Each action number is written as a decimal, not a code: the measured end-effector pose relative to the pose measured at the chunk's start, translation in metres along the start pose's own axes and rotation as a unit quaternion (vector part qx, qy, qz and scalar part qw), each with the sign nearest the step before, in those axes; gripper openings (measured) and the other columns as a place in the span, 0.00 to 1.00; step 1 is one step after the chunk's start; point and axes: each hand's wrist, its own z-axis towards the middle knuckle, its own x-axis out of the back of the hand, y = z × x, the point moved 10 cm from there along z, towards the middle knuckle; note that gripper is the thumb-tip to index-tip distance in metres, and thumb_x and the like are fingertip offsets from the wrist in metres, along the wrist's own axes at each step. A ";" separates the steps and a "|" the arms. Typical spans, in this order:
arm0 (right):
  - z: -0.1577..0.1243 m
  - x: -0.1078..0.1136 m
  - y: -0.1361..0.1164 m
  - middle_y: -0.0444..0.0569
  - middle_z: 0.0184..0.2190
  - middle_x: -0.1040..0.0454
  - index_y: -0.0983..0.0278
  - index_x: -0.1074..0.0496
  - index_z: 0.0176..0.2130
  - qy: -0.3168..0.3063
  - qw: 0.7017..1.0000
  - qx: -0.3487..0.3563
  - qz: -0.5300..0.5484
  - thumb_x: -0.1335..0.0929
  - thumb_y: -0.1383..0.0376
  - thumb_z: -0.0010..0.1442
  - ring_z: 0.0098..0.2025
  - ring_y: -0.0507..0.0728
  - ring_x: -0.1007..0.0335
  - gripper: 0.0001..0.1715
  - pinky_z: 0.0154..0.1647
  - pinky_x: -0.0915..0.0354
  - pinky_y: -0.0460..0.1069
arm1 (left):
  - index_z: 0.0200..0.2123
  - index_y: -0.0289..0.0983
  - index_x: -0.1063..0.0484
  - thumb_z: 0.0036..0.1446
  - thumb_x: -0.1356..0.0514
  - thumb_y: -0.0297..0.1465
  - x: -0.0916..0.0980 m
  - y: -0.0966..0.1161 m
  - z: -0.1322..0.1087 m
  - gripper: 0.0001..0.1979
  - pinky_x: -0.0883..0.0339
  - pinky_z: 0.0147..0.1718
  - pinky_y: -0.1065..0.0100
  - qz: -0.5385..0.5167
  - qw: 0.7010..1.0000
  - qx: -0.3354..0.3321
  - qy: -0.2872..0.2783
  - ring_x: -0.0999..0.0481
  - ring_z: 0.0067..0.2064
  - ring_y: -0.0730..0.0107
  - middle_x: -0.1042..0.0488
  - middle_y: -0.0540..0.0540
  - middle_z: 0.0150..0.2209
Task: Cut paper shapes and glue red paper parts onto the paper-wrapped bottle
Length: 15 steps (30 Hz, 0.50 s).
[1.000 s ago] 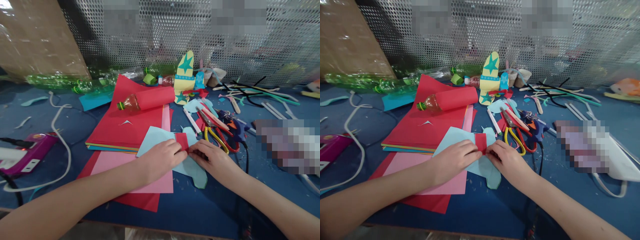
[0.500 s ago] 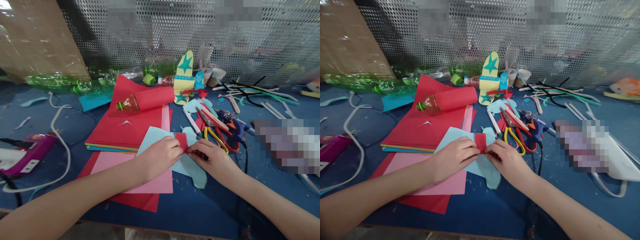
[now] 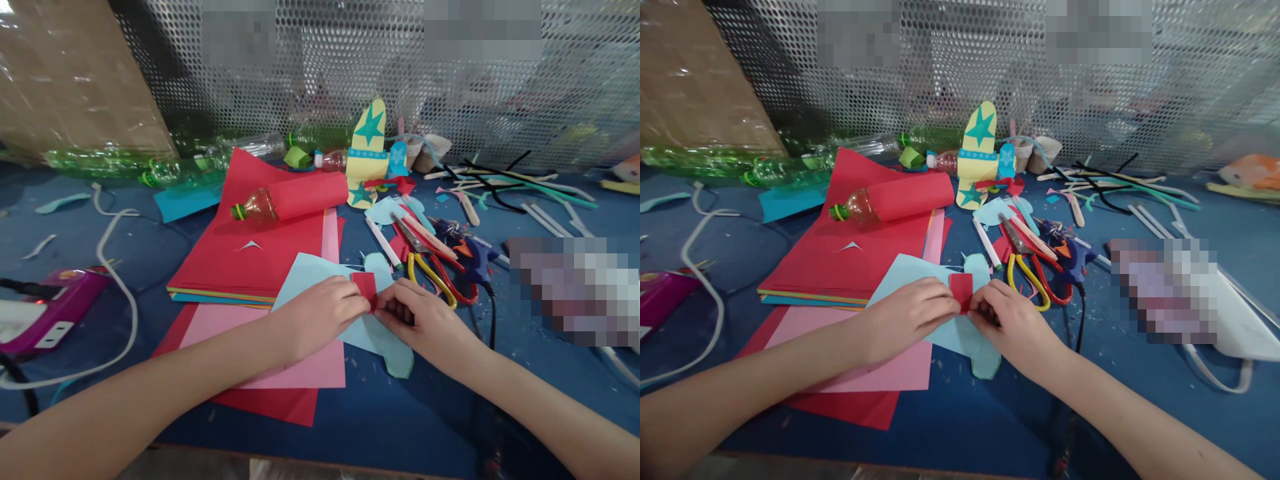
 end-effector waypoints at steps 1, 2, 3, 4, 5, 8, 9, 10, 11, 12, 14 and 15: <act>0.000 0.000 0.001 0.44 0.29 0.33 0.62 0.32 0.32 0.003 1.000 -0.002 0.005 0.34 0.74 0.58 0.25 0.51 0.34 0.08 0.24 0.35 0.45 | 0.34 0.32 0.27 0.63 0.46 0.24 0.000 0.000 0.000 0.08 0.36 0.38 0.68 0.000 1.000 0.004 -0.002 0.30 0.36 0.66 0.28 0.46 0.32; 0.000 0.000 0.001 0.44 0.29 0.32 0.62 0.32 0.32 0.002 1.000 -0.003 0.008 0.34 0.74 0.59 0.26 0.51 0.33 0.08 0.25 0.35 0.45 | 0.35 0.32 0.27 0.63 0.45 0.23 0.000 0.000 0.000 0.07 0.36 0.38 0.68 0.003 1.000 0.006 -0.004 0.30 0.36 0.66 0.28 0.45 0.32; 0.000 0.000 0.002 0.45 0.29 0.31 0.62 0.32 0.32 -0.002 1.000 -0.004 0.010 0.34 0.74 0.59 0.27 0.52 0.32 0.08 0.26 0.34 0.46 | 0.35 0.32 0.27 0.62 0.45 0.23 -0.001 0.000 0.000 0.07 0.36 0.38 0.67 0.007 1.000 0.007 -0.008 0.30 0.37 0.66 0.27 0.46 0.33; 0.000 -0.001 0.002 0.45 0.30 0.30 0.61 0.31 0.32 -0.008 1.000 -0.004 0.011 0.34 0.73 0.59 0.28 0.52 0.31 0.07 0.26 0.34 0.46 | 0.35 0.32 0.27 0.62 0.45 0.22 -0.001 0.000 0.000 0.07 0.36 0.38 0.67 0.013 1.000 0.007 -0.011 0.30 0.37 0.66 0.27 0.46 0.33; 0.000 -0.001 0.002 0.46 0.30 0.29 0.61 0.31 0.32 -0.013 1.000 -0.004 0.013 0.35 0.73 0.59 0.29 0.53 0.31 0.07 0.27 0.33 0.47 | 0.35 0.32 0.27 0.62 0.44 0.22 -0.002 0.001 0.000 0.06 0.36 0.39 0.67 0.018 1.000 0.006 -0.015 0.30 0.37 0.66 0.27 0.46 0.33; 0.000 0.000 0.002 0.47 0.30 0.28 0.61 0.30 0.32 -0.013 1.000 -0.002 0.020 0.35 0.71 0.60 0.29 0.54 0.29 0.07 0.27 0.32 0.47 | 0.35 0.31 0.27 0.61 0.44 0.21 -0.002 0.004 0.001 0.06 0.36 0.39 0.66 0.037 0.999 -0.004 -0.020 0.30 0.36 0.65 0.26 0.46 0.32; 0.000 0.001 0.001 0.47 0.30 0.27 0.61 0.29 0.32 -0.010 1.000 0.002 0.023 0.35 0.71 0.60 0.29 0.54 0.29 0.07 0.28 0.32 0.48 | 0.35 0.31 0.27 0.61 0.44 0.21 -0.001 0.005 0.002 0.06 0.36 0.38 0.66 0.043 0.999 -0.008 -0.019 0.30 0.36 0.65 0.26 0.46 0.32; 0.000 0.002 0.001 0.47 0.30 0.27 0.61 0.29 0.32 -0.007 1.000 0.006 0.024 0.35 0.71 0.60 0.29 0.54 0.29 0.07 0.28 0.31 0.48 | 0.34 0.30 0.27 0.61 0.44 0.21 -0.001 0.006 0.002 0.06 0.36 0.39 0.66 0.049 0.999 -0.011 -0.018 0.30 0.36 0.65 0.26 0.46 0.32; 0.000 0.002 0.000 0.47 0.30 0.27 0.61 0.29 0.32 -0.004 1.000 0.010 0.025 0.35 0.71 0.60 0.29 0.54 0.29 0.07 0.29 0.31 0.48 | 0.34 0.30 0.27 0.61 0.44 0.22 0.000 0.007 0.002 0.06 0.36 0.39 0.65 0.054 0.998 -0.013 -0.016 0.30 0.36 0.65 0.26 0.46 0.32; 0.000 0.001 0.000 0.47 0.30 0.27 0.62 0.30 0.32 -0.002 1.000 0.015 0.023 0.35 0.71 0.61 0.30 0.54 0.28 0.07 0.29 0.31 0.48 | 0.34 0.30 0.27 0.61 0.44 0.22 0.000 0.007 0.002 0.06 0.36 0.39 0.65 0.060 0.998 -0.015 -0.015 0.30 0.37 0.65 0.26 0.46 0.32; 0.000 0.000 0.000 0.48 0.30 0.27 0.61 0.30 0.33 0.000 1.000 0.023 0.013 0.36 0.71 0.61 0.31 0.55 0.28 0.07 0.31 0.30 0.49 | 0.34 0.30 0.27 0.61 0.44 0.23 -0.001 0.008 0.002 0.06 0.35 0.39 0.65 0.073 0.997 -0.017 -0.018 0.30 0.37 0.65 0.26 0.46 0.32; 0.000 -0.001 -0.001 0.48 0.31 0.27 0.61 0.31 0.33 0.000 1.000 0.027 0.004 0.36 0.71 0.62 0.32 0.56 0.27 0.07 0.31 0.30 0.49 | 0.34 0.30 0.27 0.62 0.44 0.23 -0.002 0.008 0.001 0.06 0.35 0.40 0.65 0.080 0.996 -0.018 -0.021 0.30 0.37 0.65 0.26 0.46 0.32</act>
